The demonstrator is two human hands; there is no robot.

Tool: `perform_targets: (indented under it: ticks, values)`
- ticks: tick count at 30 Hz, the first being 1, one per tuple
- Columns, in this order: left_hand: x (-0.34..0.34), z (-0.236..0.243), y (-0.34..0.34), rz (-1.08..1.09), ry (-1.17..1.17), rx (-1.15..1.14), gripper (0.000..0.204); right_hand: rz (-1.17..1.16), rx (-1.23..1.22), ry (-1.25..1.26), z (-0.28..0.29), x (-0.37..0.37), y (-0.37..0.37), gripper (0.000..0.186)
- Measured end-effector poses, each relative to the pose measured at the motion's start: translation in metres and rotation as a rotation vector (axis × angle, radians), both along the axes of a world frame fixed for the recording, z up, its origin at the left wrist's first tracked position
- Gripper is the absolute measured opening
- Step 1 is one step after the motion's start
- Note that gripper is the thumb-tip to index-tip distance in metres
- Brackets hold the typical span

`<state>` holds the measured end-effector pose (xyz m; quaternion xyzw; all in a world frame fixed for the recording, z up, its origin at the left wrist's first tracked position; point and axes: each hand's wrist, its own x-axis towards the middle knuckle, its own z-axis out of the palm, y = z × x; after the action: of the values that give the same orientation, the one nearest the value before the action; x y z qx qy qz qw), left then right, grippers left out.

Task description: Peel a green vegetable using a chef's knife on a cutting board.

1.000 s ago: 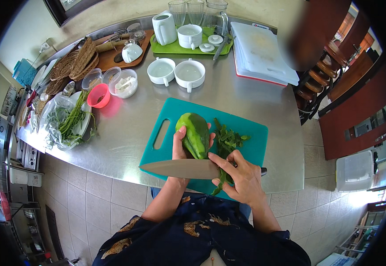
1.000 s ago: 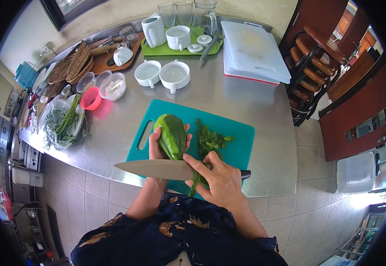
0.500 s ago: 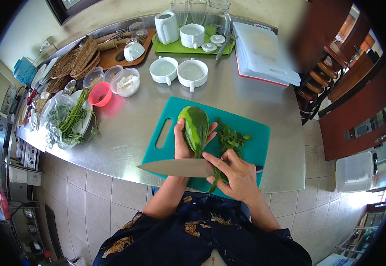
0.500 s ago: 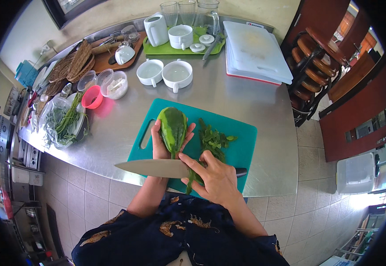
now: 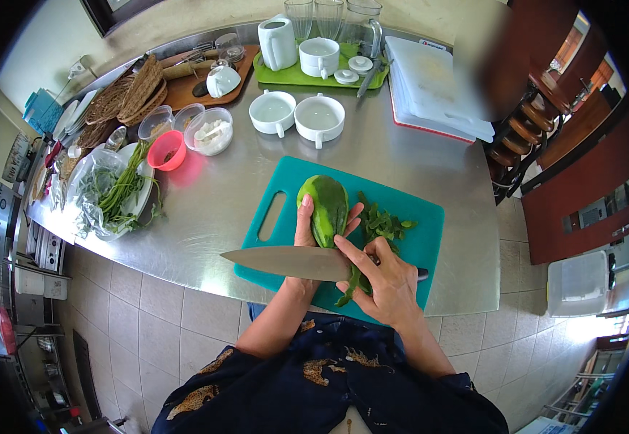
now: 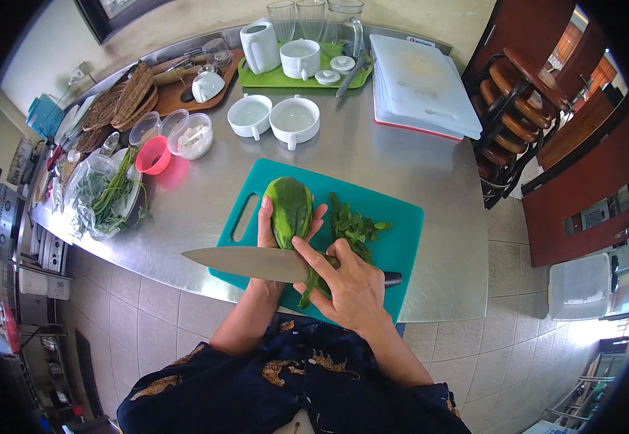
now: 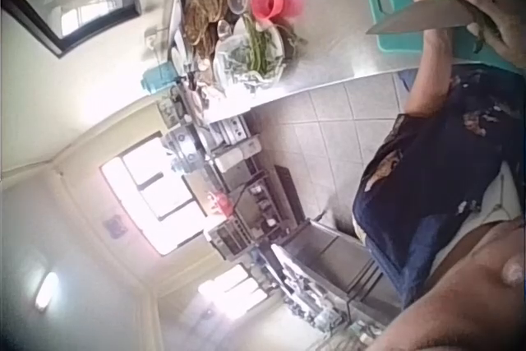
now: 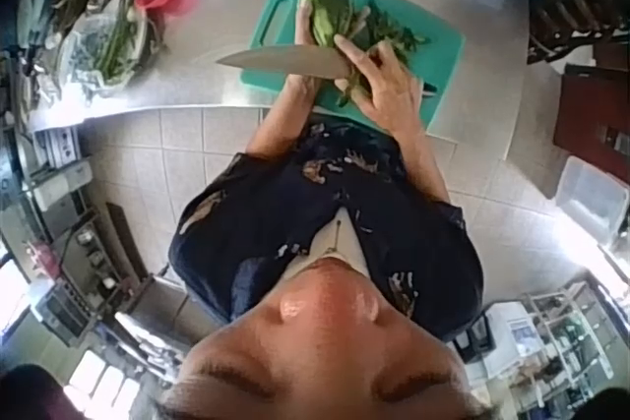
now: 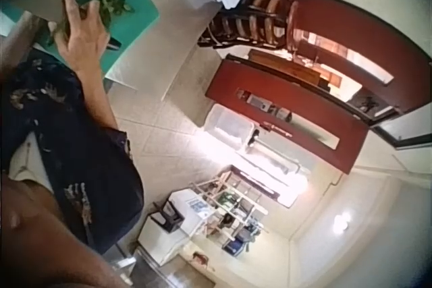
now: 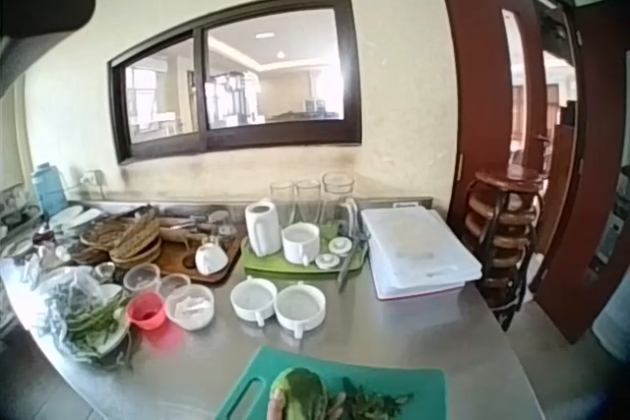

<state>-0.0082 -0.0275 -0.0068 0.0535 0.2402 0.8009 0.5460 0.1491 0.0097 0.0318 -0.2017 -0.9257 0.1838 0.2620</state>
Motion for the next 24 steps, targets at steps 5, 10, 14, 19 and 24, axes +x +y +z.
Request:
perform_targets:
  ticks: [5, 10, 14, 19, 24]
  values:
    - [0.0, -0.004, 0.001, -0.003, 0.004, -0.007, 0.047, -0.036, 0.034, 0.012, 0.003, -0.002, 0.001, 0.067]
    - [-0.001, 0.0, 0.002, 0.067, 0.103, -0.095, 0.045, 0.086, 0.134, -0.099, 0.006, 0.009, 0.008, 0.064]
    - [0.0, 0.0, 0.002, 0.048, 0.044, -0.085, 0.051, 0.042, 0.058, -0.06, 0.004, 0.017, 0.007, 0.065]
    - [-0.003, -0.003, 0.001, 0.026, -0.005, -0.066, 0.064, 0.005, 0.045, 0.021, 0.002, 0.005, 0.003, 0.066]
    - [-0.002, -0.001, 0.003, 0.041, 0.031, -0.131, 0.066, 0.018, 0.045, 0.017, -0.002, -0.001, 0.0, 0.066]
